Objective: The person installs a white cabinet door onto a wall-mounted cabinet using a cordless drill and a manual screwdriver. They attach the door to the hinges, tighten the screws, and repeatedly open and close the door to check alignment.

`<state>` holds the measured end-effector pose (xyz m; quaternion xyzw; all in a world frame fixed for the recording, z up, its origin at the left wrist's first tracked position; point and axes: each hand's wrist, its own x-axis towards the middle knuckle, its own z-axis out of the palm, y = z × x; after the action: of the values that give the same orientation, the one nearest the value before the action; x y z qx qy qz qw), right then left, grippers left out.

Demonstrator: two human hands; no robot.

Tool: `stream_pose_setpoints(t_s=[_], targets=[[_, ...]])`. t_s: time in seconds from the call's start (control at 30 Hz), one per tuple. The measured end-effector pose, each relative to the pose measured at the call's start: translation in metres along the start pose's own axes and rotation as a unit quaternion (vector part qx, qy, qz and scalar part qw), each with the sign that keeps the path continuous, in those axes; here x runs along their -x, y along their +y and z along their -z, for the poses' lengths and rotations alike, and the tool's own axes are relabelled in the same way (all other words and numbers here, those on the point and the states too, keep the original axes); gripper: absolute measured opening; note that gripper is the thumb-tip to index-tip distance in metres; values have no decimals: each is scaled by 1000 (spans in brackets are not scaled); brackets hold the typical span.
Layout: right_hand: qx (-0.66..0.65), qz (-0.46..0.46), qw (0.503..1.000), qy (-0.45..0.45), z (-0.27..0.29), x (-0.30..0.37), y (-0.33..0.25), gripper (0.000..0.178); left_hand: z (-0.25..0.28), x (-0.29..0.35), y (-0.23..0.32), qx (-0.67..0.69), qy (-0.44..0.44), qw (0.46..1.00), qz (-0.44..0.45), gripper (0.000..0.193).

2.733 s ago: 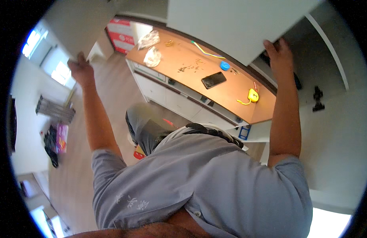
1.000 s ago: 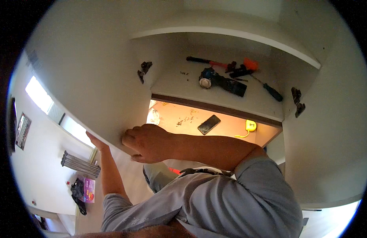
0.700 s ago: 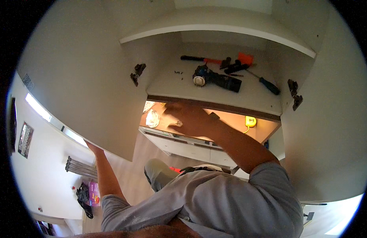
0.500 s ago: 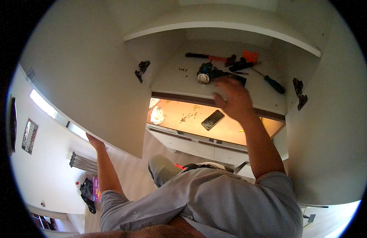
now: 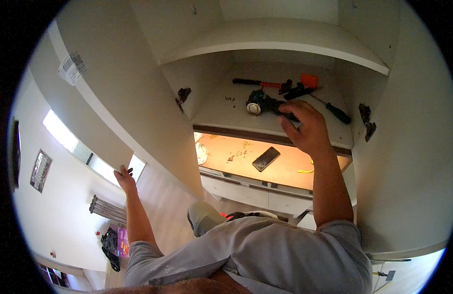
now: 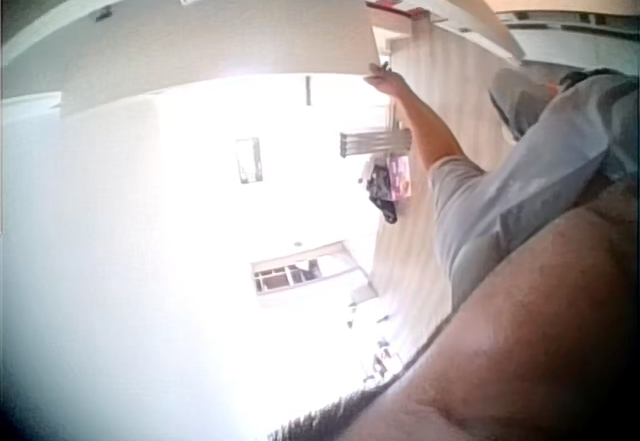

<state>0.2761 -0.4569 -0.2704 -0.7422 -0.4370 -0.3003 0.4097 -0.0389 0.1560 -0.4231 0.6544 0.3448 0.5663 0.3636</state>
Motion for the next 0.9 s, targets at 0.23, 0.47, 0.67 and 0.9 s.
stream_pose_setpoints(t_s=[0.23, 0.47, 0.67, 0.9], targets=[[68, -240, 967, -54, -5, -14, 57, 27, -8, 10, 17, 7, -1, 1000, -8, 31], [195, -163, 940, -228, -82, -124, 138, 33, -10, 8, 17, 13, 24, 1000, 6, 35], [354, -183, 806, -438, -163, -155, 233, 38, -28, 9, 14, 7, 4, 1000, 3, 24], [405, -131, 832, -356, -183, -154, 227, 35, -9, 14, 24, -30, 17, 999, 33, 25]])
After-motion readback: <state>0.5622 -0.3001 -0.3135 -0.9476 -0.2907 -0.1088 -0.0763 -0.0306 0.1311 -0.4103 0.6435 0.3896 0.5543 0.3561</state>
